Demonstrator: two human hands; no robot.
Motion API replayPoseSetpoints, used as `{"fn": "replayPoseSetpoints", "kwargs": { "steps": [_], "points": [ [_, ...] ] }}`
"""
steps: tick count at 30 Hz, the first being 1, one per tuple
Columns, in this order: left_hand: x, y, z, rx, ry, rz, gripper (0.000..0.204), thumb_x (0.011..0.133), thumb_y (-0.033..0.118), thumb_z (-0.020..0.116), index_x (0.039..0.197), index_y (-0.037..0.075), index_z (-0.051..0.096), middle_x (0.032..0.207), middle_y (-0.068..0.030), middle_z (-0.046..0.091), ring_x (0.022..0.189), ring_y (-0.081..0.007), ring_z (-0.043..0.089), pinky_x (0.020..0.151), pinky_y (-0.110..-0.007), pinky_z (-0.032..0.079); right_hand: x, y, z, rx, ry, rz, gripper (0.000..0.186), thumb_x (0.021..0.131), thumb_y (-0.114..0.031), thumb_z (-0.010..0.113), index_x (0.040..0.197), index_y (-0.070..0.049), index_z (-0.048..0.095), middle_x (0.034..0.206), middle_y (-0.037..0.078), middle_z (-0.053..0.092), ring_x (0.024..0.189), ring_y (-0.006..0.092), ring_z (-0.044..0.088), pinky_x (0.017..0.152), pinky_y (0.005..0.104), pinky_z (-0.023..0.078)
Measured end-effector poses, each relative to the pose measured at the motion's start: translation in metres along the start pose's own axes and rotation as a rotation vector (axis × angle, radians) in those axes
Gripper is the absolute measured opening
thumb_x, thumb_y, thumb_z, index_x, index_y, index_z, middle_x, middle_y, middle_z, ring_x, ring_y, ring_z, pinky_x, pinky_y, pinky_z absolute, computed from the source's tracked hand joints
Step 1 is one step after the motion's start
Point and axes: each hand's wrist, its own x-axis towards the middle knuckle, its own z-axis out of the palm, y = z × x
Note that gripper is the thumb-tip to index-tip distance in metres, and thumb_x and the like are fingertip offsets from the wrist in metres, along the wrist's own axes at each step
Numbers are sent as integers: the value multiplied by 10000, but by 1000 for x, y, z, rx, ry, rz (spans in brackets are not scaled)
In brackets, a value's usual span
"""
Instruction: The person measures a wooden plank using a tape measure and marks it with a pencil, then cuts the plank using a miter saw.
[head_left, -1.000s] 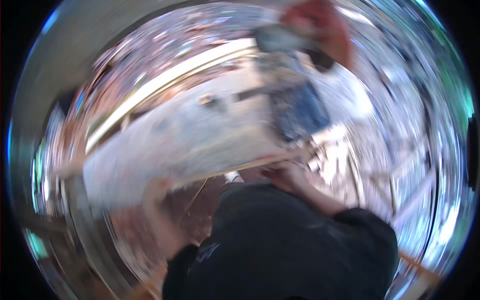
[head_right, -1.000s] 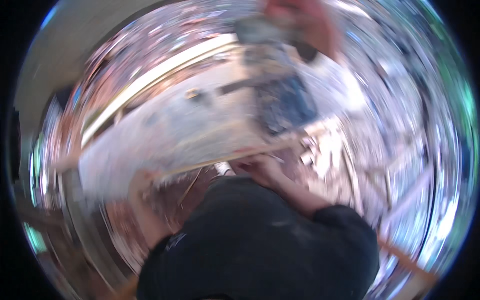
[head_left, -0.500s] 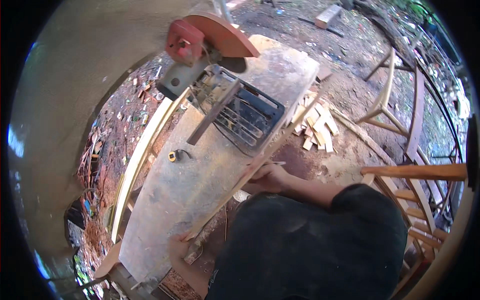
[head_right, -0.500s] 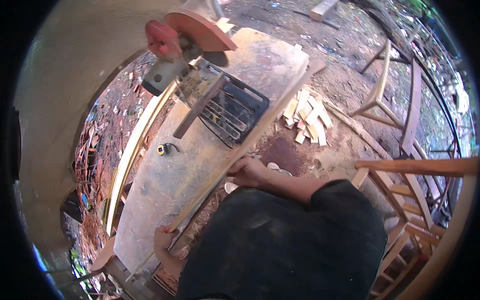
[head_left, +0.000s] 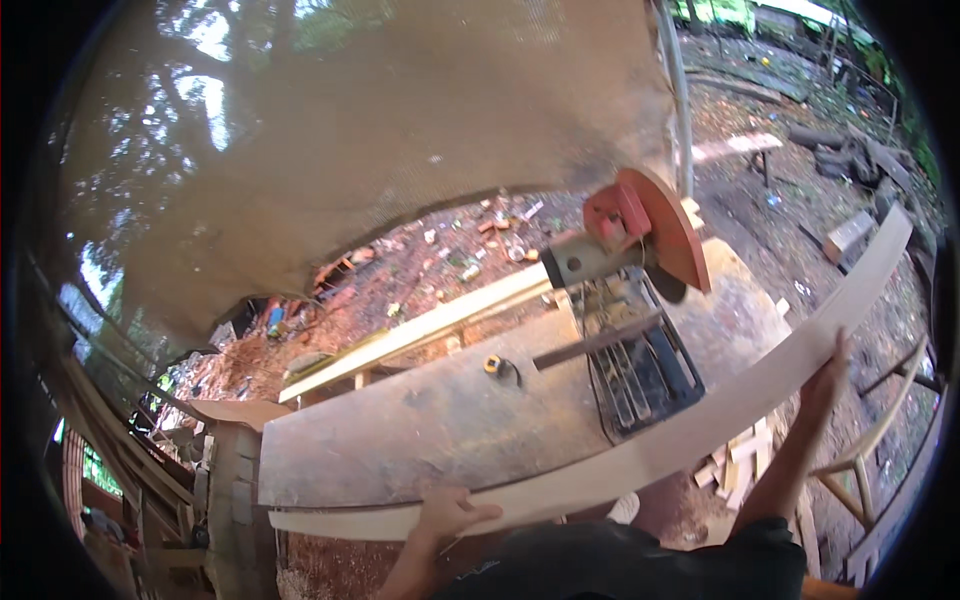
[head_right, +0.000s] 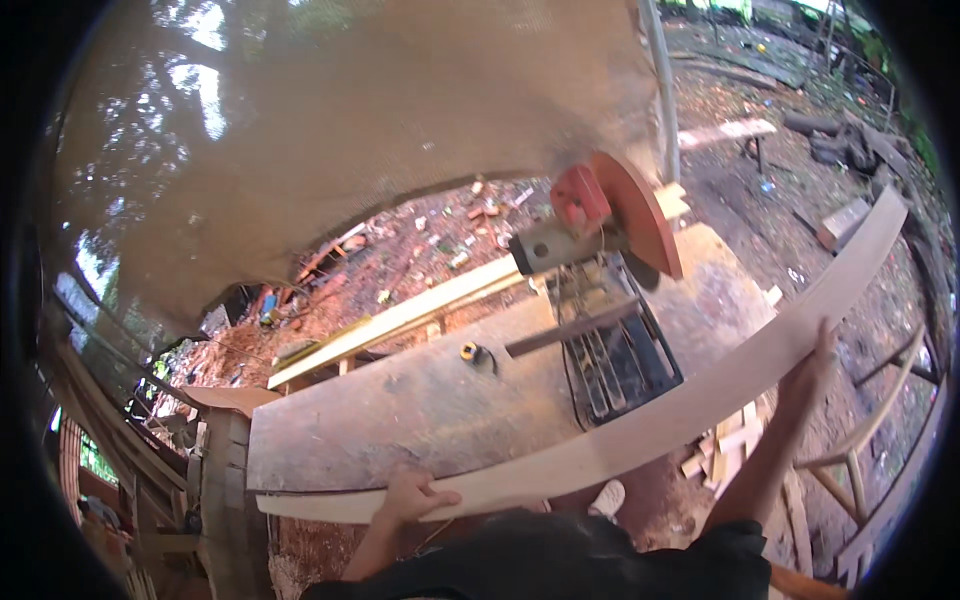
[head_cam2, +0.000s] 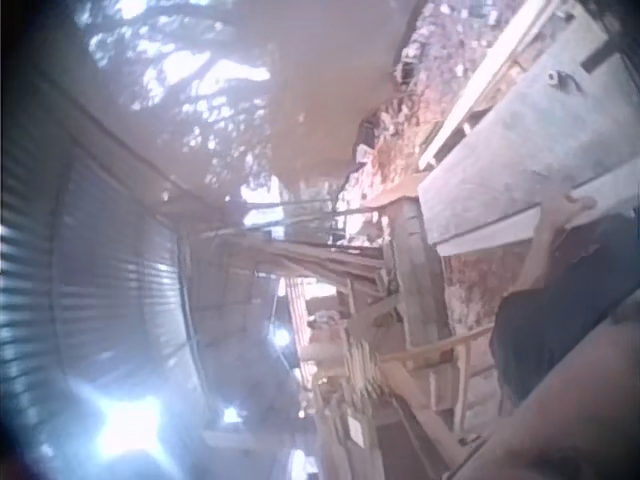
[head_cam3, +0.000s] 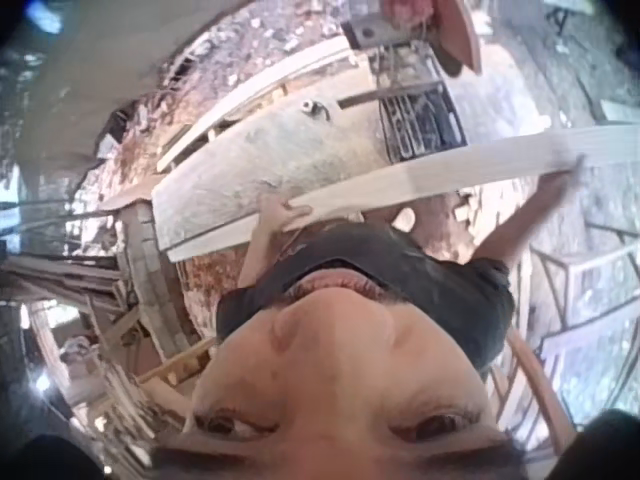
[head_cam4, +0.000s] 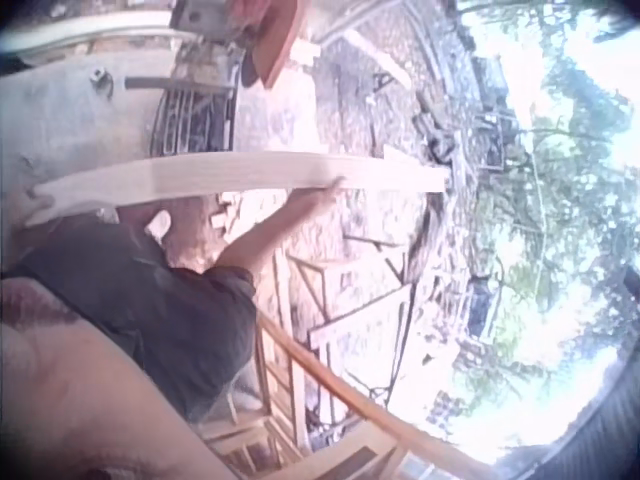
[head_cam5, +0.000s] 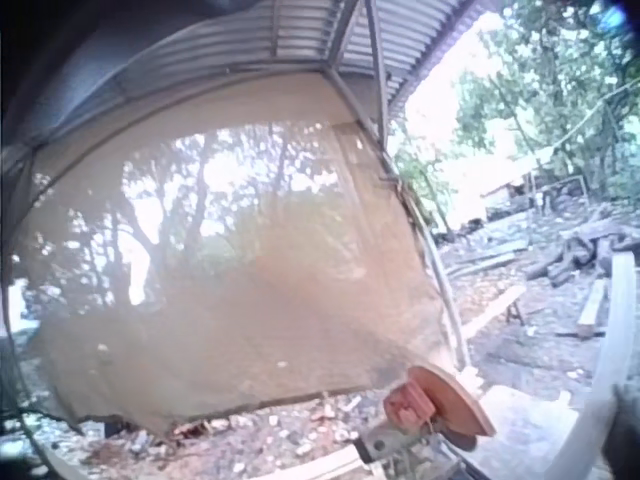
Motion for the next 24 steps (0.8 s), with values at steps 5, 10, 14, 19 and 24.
{"fn": "replayPoseSetpoints", "kwargs": {
  "steps": [5,10,14,19,24],
  "points": [
    [-33,15,-36,-560,118,-230,492,656,435,845,806,-14,710,556,-40,589,485,-125,530,475,-291,413,-50,-50,71,222,-530,-196,354,1032,-286,429,1292,-52,482,1190,88,580,1000,163,554,850,315,456],
    [-47,-63,-60,-853,457,-225,285,753,239,781,793,-31,700,592,-3,577,496,-103,521,445,-257,377,-80,-43,35,143,-157,-298,265,1020,-267,472,1196,-75,525,997,15,545,896,96,511,792,245,417],
    [-50,-61,-92,-917,1015,-143,267,818,166,685,634,8,573,550,18,513,455,-102,471,419,-268,360,-85,-32,-2,205,72,-250,325,985,-249,547,1243,-51,545,1012,3,559,881,78,508,784,224,405],
    [-67,-133,-136,-964,1061,9,282,924,251,560,720,70,489,602,-12,500,468,-125,494,387,-277,384,-76,-5,-63,222,154,-201,368,970,-232,561,1273,-25,545,1056,29,591,911,105,545,803,234,431],
    [-69,-157,-174,-1570,1107,-148,666,875,759,359,606,155,434,463,2,386,380,-147,400,353,-265,321,-80,54,-162,-469,-4,-680,589,1029,-435,321,1276,60,525,1066,120,626,881,185,610,769,285,529]
  ]
}}
